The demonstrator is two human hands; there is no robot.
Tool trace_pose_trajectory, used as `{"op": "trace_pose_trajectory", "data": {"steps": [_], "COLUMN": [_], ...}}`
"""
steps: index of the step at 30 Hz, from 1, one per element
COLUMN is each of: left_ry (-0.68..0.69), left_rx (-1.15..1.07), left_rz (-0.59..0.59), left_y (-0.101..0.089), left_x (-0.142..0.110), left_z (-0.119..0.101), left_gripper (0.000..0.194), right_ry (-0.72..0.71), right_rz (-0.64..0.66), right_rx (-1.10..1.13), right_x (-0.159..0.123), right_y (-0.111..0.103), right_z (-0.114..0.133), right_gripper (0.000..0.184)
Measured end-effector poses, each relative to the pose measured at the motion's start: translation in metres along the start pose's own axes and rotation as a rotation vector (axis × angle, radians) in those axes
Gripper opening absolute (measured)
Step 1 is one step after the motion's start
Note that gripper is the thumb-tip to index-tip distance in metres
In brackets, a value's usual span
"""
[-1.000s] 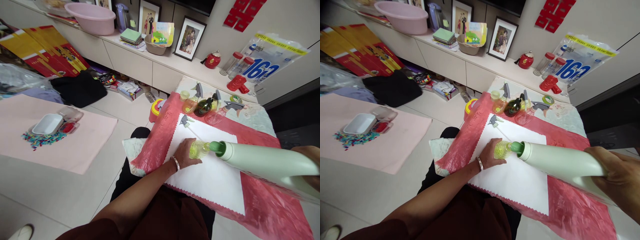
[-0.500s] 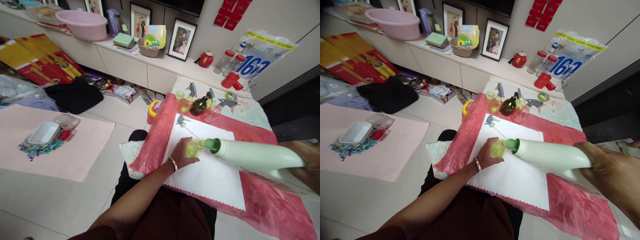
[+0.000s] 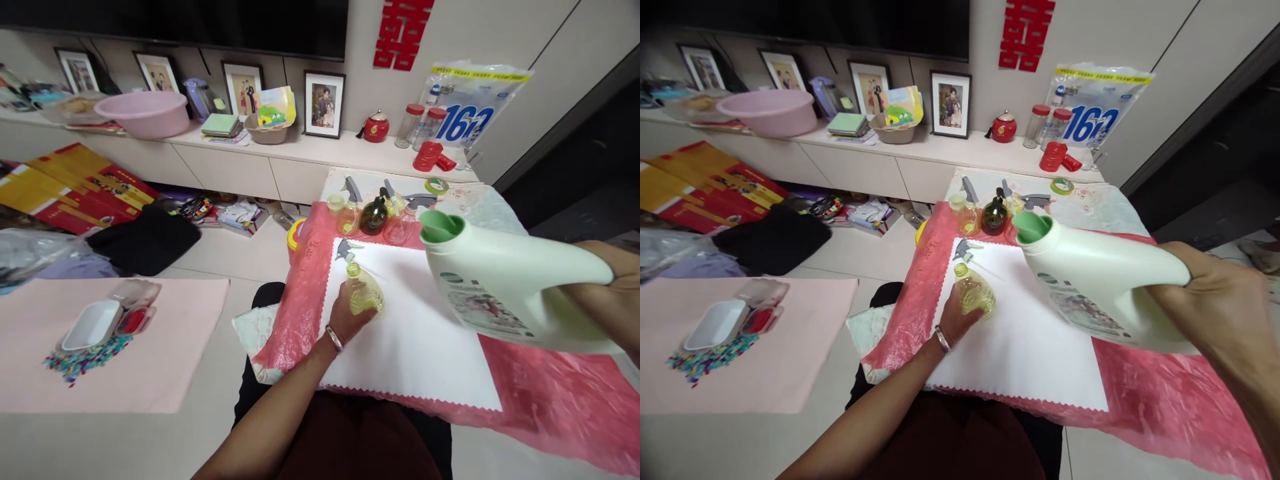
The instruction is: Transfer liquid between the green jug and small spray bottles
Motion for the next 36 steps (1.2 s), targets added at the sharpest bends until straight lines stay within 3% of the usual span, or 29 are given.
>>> {"op": "trace_pose_trajectory", "data": {"steps": [6, 12, 16, 26, 36], "left_ry": [-0.013, -0.042, -0.033, 0.033, 0.009], "left_rx": [-0.148, -0.142, -0.057, 0.09, 0.146], "left_rz": [-0.026, -0.018, -0.023, -0.049, -0.016], "left_y": [-0.002, 0.001, 0.002, 0.005, 0.004], "left_x": [-0.001, 0.0, -0.001, -0.004, -0.001], "left_z": [0.002, 0.004, 0.001, 0.001, 0.006], "left_gripper": [0.078, 0.082, 0.079, 0.088, 0.088], "right_ry": [0.287, 0.332, 0.347, 0.421, 0.427], "right_rz": [-0.194, -0.333, -0.386, -0.402, -0.349], "right_rx": [0.385, 0.6, 0.713, 0.774, 0.795], "right_x": [0.012, 0.012, 0.005, 0.004, 0.011], "right_y": [0.015, 0.043, 0.073, 0.159, 0.202], "right_z": [-0.024, -0.034, -0.043, -0.057, -0.051], "right_gripper": [0.045, 0.032, 0.025, 0.03, 0.034]}}
Point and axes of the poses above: each hand's wrist, its own x-axis towards the middle knuckle, its own y-axis out of the palm, z = x × y, the point moved 4 cm from there along x, towards the middle knuckle, and after that the axes turned 3 degrees about -x, right-handed, at the moved point
